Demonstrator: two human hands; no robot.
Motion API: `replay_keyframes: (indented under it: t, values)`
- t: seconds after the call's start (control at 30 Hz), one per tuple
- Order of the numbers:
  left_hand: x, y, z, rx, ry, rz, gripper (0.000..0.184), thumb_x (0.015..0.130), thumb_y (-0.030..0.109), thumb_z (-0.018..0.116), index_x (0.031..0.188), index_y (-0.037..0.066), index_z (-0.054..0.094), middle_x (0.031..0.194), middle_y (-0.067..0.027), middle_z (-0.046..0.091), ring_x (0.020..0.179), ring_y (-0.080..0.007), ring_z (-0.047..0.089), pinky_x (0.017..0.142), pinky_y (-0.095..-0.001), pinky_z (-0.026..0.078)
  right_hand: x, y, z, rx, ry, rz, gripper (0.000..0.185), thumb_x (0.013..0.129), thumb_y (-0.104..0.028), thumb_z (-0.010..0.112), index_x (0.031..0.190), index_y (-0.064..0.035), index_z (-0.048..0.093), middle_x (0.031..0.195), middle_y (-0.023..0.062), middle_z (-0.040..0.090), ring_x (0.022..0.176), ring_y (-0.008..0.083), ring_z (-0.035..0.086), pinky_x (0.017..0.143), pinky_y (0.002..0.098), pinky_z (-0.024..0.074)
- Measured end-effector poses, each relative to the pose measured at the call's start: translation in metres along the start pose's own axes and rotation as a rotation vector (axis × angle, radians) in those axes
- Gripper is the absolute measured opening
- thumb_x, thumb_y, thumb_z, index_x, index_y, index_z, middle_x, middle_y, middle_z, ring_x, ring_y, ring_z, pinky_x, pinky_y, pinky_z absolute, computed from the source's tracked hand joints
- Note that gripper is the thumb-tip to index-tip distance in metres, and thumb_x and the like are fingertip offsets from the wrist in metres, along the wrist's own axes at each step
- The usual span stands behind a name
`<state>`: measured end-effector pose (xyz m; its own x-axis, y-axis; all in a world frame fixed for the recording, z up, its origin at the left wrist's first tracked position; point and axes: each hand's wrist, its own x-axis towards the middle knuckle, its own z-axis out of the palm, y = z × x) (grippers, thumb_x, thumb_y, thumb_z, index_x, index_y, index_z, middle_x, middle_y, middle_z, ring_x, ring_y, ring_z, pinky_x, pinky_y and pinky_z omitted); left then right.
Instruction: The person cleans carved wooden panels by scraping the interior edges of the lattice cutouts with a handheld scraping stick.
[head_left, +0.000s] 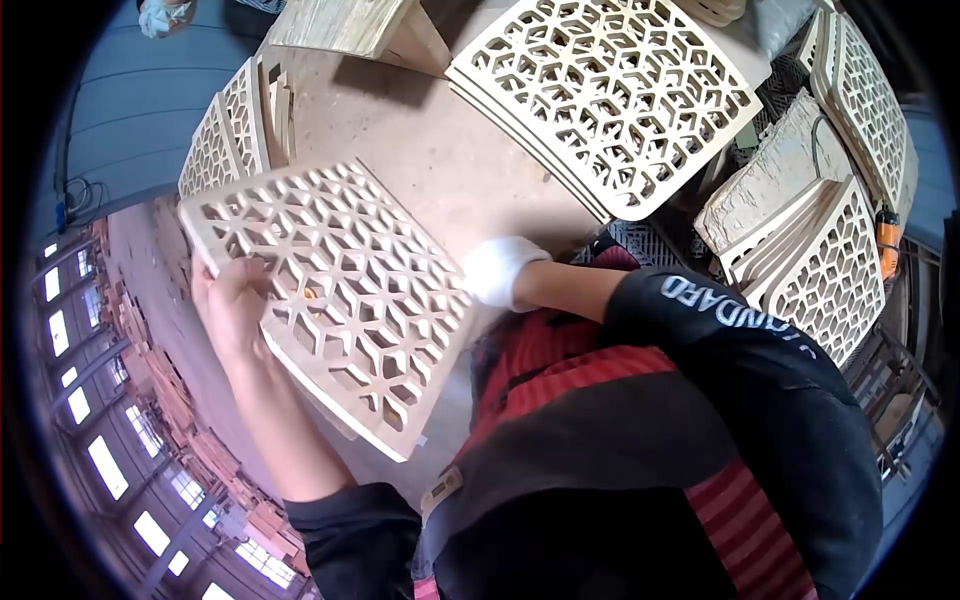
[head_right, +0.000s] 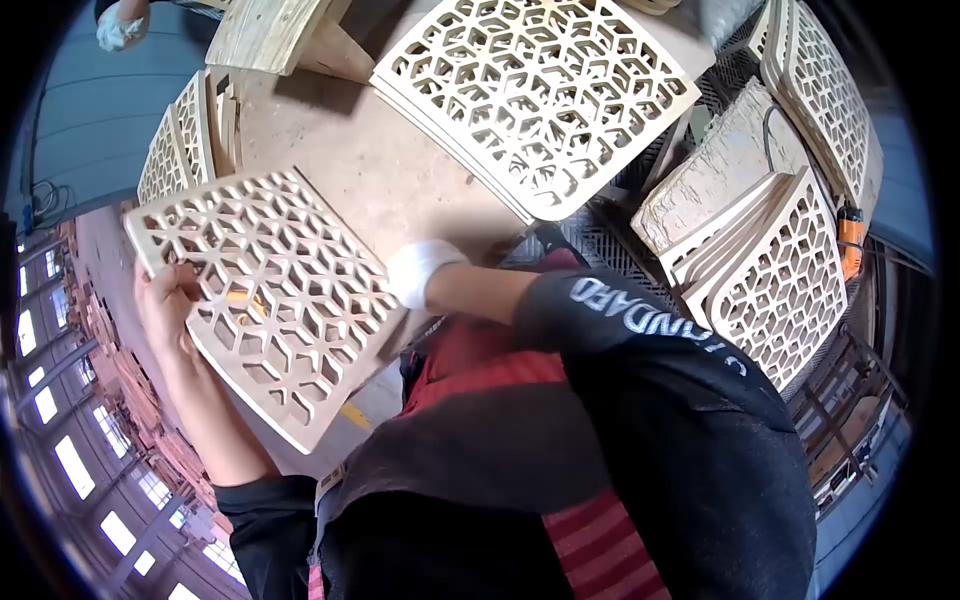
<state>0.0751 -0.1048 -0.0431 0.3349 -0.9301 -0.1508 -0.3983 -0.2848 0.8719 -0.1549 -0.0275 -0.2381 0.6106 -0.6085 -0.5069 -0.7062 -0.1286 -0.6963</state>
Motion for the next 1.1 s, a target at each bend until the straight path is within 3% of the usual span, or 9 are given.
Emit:
replay_keyframes:
  t: [0.03,0.1,0.2,0.3,0.33,0.57,0.8,1.03,1.1]
  values:
    - [0.014,-0.008,-0.003,0.042,-0.005,-0.107,0.053,0.069,-0.009,0.046,0.122,-0.004,0.052,0.1,-0.0155,0.064,0.076,-0.0202,0.066,0.055,-0.0286,0.053,-0.003,0.005,0.0,0.043,0.003,0.059,0.035,0.091,-0.03,0.049,0.094,-0.0051,0.072,0.094,0.0188,0.07,0.087,0.0355,0.067,0.076,0.0426,0.0522]
    - [0.008,-0.011,0.003,-0.097,0.012,-0.048,0.054,0.068,-0.009,0.046,0.122,-0.004,0.053,0.095,-0.0147,0.065,0.069,-0.0202,0.066,0.051,-0.0276,0.051,-0.002,0.012,-0.006,-0.06,-0.029,-0.033,0.026,0.084,-0.022,0.056,0.095,-0.0056,0.073,0.094,0.0165,0.071,0.087,0.0323,0.068,0.071,0.0416,0.0541]
    - [0.023,-0.013,-0.006,0.01,-0.046,-0.066,0.053,0.07,-0.009,0.045,0.122,-0.004,0.053,0.092,-0.0119,0.065,0.068,-0.0182,0.064,0.055,-0.0261,0.052,0.005,-0.009,-0.014,-0.237,-0.147,-0.083,0.022,0.081,-0.015,0.06,0.096,-0.0061,0.074,0.094,0.0135,0.072,0.088,0.0289,0.07,0.07,0.0408,0.056]
    - [0.018,0.004,0.014,-0.133,-0.06,-0.045,0.051,0.071,-0.009,0.043,0.121,-0.003,0.053,0.09,-0.0107,0.063,0.065,-0.0159,0.061,0.062,-0.0281,0.054,0.003,-0.01,-0.014,-0.286,-0.135,-0.154,0.022,0.082,-0.014,0.059,0.095,-0.0057,0.074,0.093,0.0142,0.072,0.087,0.0294,0.07,0.07,0.0415,0.056]
    - [0.016,0.007,0.015,-0.089,-0.071,-0.056,0.051,0.072,-0.009,0.043,0.121,-0.003,0.053,0.091,-0.0106,0.063,0.066,-0.0162,0.061,0.062,-0.0285,0.054,0.005,-0.005,-0.003,-0.224,-0.059,-0.079,0.021,0.079,-0.017,0.059,0.088,-0.0052,0.074,0.086,0.0154,0.071,0.078,0.0326,0.069,0.067,0.0429,0.0551]
    - [0.012,0.026,0.043,-0.05,-0.122,-0.012,0.051,0.068,-0.008,0.048,0.119,-0.004,0.053,0.09,-0.0116,0.063,0.068,-0.0189,0.063,0.059,-0.0286,0.053,0.002,-0.005,-0.019,-0.072,-0.072,0.025,0.024,0.083,-0.021,0.056,0.088,-0.0069,0.075,0.086,0.0175,0.071,0.079,0.0356,0.068,0.069,0.0438,0.0543]
    - [0.005,0.041,0.06,-0.025,-0.105,-0.035,0.056,0.065,-0.009,0.047,0.12,-0.005,0.053,0.095,-0.0144,0.063,0.074,-0.0229,0.066,0.065,-0.0332,0.058,-0.004,0.015,0.005,-0.058,-0.078,-0.095,0.023,0.084,-0.018,0.054,0.087,-0.0071,0.073,0.086,0.0154,0.07,0.078,0.0352,0.068,0.069,0.0436,0.0539]
    - [0.018,0.026,0.043,-0.025,-0.14,-0.053,0.054,0.067,-0.008,0.046,0.12,-0.003,0.055,0.09,-0.0114,0.064,0.072,-0.0185,0.064,0.065,-0.0313,0.057,-0.002,0.009,0.025,-0.061,0.038,-0.281,0.026,0.089,-0.021,0.05,0.092,-0.0071,0.072,0.089,0.0155,0.07,0.084,0.0347,0.067,0.074,0.0434,0.0529]
    - [0.019,0.024,0.041,-0.012,-0.132,-0.035,0.054,0.068,-0.007,0.045,0.121,-0.003,0.055,0.09,-0.0109,0.064,0.072,-0.0176,0.064,0.065,-0.0318,0.058,-0.003,0.015,0.019,0.105,-0.035,-0.063,0.02,0.084,-0.016,0.056,0.09,-0.006,0.072,0.088,0.0163,0.07,0.082,0.035,0.067,0.072,0.0431,0.0534]
